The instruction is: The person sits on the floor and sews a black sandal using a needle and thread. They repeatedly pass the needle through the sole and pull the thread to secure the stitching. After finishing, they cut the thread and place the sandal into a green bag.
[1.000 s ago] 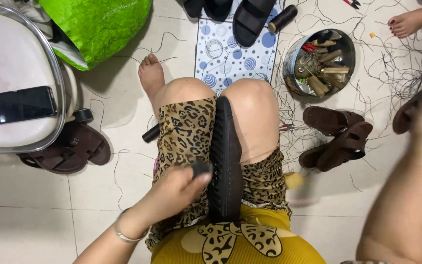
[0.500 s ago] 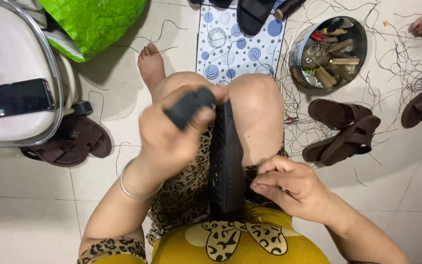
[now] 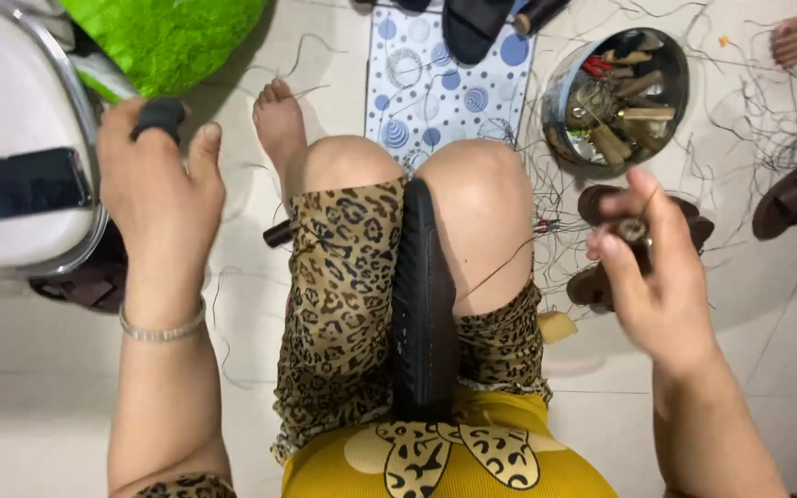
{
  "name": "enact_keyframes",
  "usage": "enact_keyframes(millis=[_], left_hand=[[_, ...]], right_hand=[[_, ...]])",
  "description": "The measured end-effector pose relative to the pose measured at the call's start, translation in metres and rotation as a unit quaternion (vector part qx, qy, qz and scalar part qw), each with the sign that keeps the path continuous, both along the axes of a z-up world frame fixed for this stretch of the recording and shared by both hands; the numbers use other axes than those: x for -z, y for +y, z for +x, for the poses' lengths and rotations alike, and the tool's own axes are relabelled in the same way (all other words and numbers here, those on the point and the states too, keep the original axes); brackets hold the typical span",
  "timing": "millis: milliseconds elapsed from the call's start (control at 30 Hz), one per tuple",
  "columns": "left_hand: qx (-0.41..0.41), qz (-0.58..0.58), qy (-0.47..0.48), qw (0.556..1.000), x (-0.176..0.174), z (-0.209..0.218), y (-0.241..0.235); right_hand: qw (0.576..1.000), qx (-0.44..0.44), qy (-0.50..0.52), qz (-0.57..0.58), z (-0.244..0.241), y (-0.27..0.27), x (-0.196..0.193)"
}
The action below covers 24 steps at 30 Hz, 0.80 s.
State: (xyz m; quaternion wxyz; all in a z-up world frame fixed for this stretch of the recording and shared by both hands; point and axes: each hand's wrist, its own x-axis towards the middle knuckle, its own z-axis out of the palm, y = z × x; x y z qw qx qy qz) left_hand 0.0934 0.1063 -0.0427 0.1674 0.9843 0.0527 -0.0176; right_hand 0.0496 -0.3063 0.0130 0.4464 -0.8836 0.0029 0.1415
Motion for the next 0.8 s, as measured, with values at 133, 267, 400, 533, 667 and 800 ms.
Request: enact_keyframes(millis=[133, 267, 400, 533, 667, 800], left_hand=[[0.060, -0.365, 0.026, 0.929, -0.057, -0.033, -0.058], [0.276, -0.318, 0.151, 0.895, -0.057, -0.055, -0.086], [0.293, -0.311, 0.165, 0.889, -0.056, -0.055, -0.088], [0.300, -0.323, 0.153, 0.884, -0.051, -0.054, -0.088], [0.298, -0.330, 0.150, 0.883, -0.044, -0.057, -0.087], [0.296, -0.333, 0.153, 0.882, -0.042, -0.056, -0.090]], right_hand=[[0.976, -0.207, -0.060, -0.024, -0.030, 0.020, 0.000], [0.946, -0.321, -0.051, -0.025, -0.017, 0.053, -0.023], [0.944, -0.319, -0.064, -0.056, -0.013, 0.058, -0.026], [0.934, -0.341, -0.071, -0.083, -0.007, 0.059, -0.030], [0.929, -0.354, -0.066, -0.085, -0.002, 0.060, -0.031], [0.907, -0.370, -0.108, -0.169, -0.008, 0.067, -0.044]])
